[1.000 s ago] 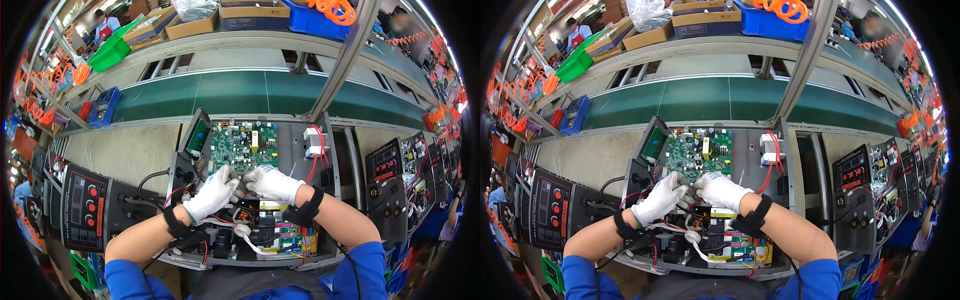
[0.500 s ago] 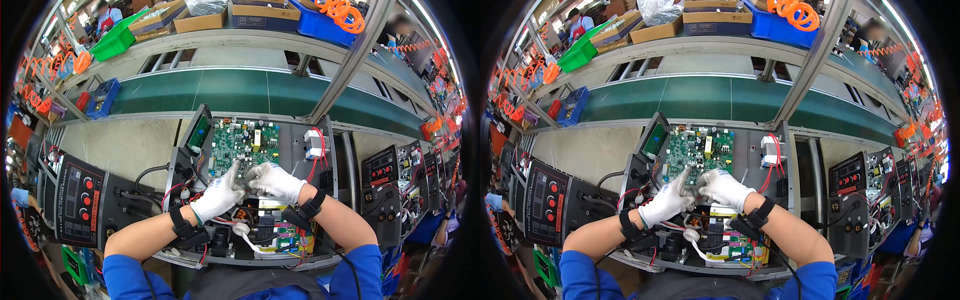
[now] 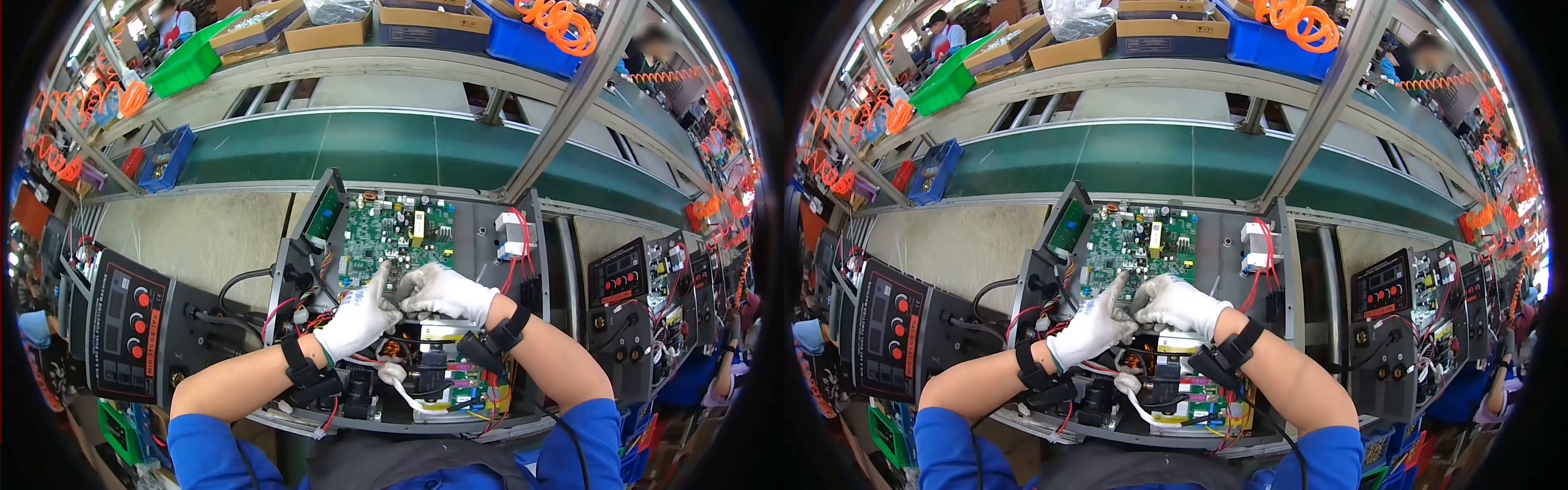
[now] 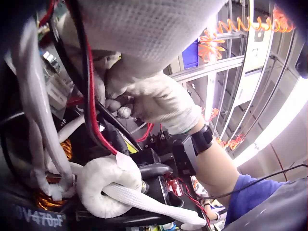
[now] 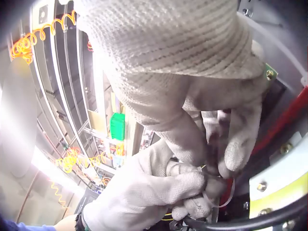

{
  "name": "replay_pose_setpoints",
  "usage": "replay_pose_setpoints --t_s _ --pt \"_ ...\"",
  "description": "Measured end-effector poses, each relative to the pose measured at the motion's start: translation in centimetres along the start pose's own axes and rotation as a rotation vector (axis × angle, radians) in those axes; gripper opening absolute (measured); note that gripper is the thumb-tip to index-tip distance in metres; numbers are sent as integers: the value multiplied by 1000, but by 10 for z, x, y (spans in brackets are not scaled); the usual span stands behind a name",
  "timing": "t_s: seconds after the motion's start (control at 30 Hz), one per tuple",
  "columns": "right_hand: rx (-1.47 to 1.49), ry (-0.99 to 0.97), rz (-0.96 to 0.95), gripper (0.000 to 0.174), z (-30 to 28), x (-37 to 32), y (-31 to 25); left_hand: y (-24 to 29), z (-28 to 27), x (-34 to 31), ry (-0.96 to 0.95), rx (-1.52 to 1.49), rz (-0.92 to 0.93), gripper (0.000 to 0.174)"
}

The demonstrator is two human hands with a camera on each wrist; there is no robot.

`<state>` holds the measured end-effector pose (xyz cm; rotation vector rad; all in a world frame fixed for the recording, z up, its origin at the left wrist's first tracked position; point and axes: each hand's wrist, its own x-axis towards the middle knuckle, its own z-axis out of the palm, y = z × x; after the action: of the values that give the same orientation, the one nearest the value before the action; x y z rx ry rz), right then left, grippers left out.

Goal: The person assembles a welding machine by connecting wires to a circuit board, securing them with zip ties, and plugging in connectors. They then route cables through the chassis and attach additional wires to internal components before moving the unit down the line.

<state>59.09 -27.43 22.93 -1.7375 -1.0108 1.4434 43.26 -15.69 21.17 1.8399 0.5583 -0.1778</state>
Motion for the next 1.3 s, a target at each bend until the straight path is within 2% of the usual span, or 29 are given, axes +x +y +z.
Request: replay_pose_setpoints --t_s 0.07,0.2,0.4,0.57,0.67,0.73,0.9,0.97,1.0,1.07,1.2,1.27,1.3 --pt "100 -32 22 23 -2 0 1 5 -1 -2 3 -24 8 90" --pt "103 -11 -3 22 0 1 0 10 -4 -5 -18 6 -15 90" --pt "38 -4 -7 20 -1 -1 -3 -2 0 0 -33 -39 7 87" --pt "-71 -41 -95 21 -3 3 2 -4 0 0 -31 -38 24 85" --pt "-15 -47 -12 21 -4 -1 -6 3 -1 -1 -46 -83 -10 85" --pt "-14 -39 -19 20 -4 -1 -5 9 -3 -3 -51 -8 -22 85" --pt "-19 -47 -18 18 -2 6 6 -4 0 2 -53 -82 2 86" --pt "-127 -78 -173 18 -3 8 9 -6 0 2 -58 -86 2 86" --pt "-128 -77 -171 18 -4 6 5 -7 2 2 -41 -120 22 87" --pt "-35 -105 8 17 -5 1 -6 -8 2 2 -26 -151 41 87" --pt "-38 -53 -15 15 -1 4 2 -4 -3 3 -25 -199 7 88" --pt "-63 62 -12 13 3 1 -2 -4 -4 3 -15 -187 -5 88" --pt "-62 61 -13 13 3 0 -4 -4 -4 3 -5 -85 38 88"
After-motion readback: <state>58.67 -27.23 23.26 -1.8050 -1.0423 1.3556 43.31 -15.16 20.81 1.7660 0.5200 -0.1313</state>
